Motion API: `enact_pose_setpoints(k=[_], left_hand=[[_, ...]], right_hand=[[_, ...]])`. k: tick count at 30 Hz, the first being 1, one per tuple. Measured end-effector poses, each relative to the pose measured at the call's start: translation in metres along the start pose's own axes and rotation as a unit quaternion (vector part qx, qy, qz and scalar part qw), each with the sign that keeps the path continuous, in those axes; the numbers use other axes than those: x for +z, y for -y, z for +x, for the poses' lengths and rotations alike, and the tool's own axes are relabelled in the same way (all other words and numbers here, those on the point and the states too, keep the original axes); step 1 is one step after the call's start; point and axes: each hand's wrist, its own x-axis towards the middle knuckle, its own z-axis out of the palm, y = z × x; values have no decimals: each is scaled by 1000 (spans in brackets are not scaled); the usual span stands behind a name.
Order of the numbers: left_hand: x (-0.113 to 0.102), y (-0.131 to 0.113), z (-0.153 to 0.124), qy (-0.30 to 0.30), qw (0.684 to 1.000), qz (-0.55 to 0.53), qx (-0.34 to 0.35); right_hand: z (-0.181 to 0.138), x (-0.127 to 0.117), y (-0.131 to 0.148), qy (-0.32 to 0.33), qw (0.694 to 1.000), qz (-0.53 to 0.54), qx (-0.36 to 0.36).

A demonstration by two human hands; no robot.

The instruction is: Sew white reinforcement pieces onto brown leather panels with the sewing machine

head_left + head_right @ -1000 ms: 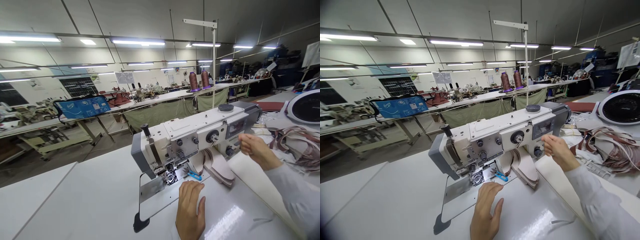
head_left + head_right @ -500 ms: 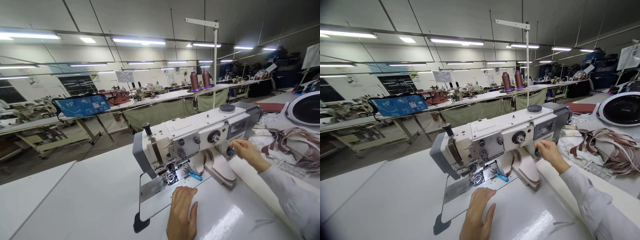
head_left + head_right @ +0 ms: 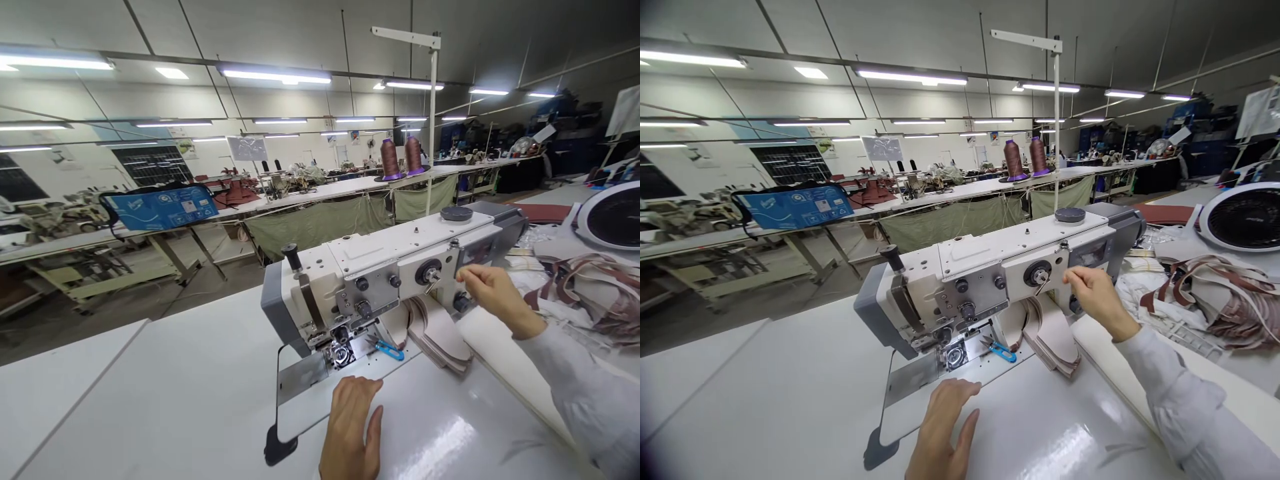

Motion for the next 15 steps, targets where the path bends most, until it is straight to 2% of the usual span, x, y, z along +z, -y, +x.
enact_pose_setpoints(k=[3, 6, 9, 11, 13, 15], left_hand=[[2, -1, 0, 5, 1000, 1, -2], [-2, 2, -4, 12, 1000, 11, -9], [-10, 9, -10, 15, 1000, 18, -16], [-14, 10, -11, 19, 999, 22, -22], [-15, 9, -9, 20, 999, 24, -20], [-14, 8, -8, 19, 999, 24, -13]], right_hand=[[4, 16, 25, 4, 996, -57, -61], [-3, 30, 26, 31, 995, -73, -65], [-7, 15, 8, 39, 997, -59, -40], [-2, 3, 5, 21, 998, -50, -19], [1, 5, 14, 1, 998, -57, -20], [0, 20, 26, 1, 994, -90, -54]])
